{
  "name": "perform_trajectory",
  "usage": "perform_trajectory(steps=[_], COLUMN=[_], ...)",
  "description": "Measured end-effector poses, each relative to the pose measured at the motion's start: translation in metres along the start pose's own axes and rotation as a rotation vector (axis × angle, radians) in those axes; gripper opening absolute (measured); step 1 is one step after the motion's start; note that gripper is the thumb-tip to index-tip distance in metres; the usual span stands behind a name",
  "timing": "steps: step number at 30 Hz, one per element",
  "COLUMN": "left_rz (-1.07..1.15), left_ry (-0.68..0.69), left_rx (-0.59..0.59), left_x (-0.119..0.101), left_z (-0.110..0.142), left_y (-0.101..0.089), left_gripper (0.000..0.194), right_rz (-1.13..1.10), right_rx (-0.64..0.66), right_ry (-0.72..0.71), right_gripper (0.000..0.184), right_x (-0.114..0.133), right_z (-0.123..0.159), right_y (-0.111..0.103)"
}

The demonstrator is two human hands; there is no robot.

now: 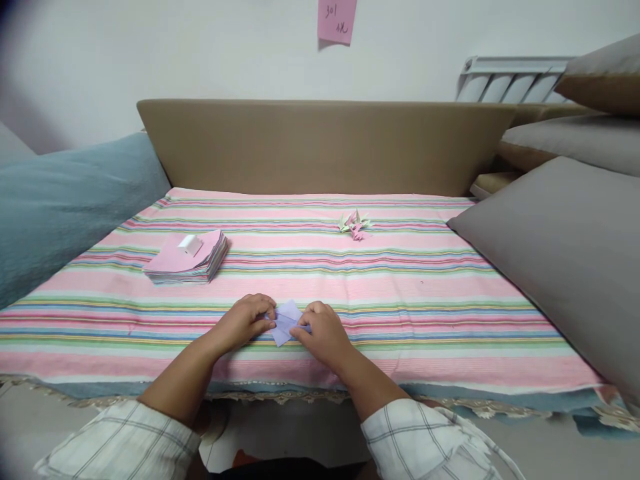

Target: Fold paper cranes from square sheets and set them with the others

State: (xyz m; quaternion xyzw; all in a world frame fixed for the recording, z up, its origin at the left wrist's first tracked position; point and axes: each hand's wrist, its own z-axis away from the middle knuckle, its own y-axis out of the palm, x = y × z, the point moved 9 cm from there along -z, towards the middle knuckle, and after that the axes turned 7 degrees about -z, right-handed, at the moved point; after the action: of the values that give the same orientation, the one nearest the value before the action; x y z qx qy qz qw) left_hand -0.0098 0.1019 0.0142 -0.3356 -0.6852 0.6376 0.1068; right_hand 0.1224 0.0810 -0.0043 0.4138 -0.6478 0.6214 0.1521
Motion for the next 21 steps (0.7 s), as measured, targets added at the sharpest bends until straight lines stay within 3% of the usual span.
perform_trajectory(steps=[6,13,17,21], left_rz=[-0.005,0.067,0.067,0.053], left_ry=[-0.017,-0.08,-0.091,-0.141], left_rx=[0.073,0.029,-0.007,-0.033], left_x=[0.001,0.008,0.009,0.014], left_z=[-0.003,-0.004,-0.003,0.0], left_y=[0.003,0.0,-0.001,0.0], left_gripper=[0.003,0.008,0.008,0.011], right_rz=[0.027,0.028,0.046,0.155], right_rx=[0.021,-0.033,-0.086,-0.061], right_ry=[0.023,-0.009,-0.063,-0.122], right_gripper=[0.012,0.01,0.019,0.032], right_x=[0.0,0.001,0.004,0.009], right_z=[-0.001,0.0,0.002,0.005], right_y=[0.001,0.0,-0.002,0.002])
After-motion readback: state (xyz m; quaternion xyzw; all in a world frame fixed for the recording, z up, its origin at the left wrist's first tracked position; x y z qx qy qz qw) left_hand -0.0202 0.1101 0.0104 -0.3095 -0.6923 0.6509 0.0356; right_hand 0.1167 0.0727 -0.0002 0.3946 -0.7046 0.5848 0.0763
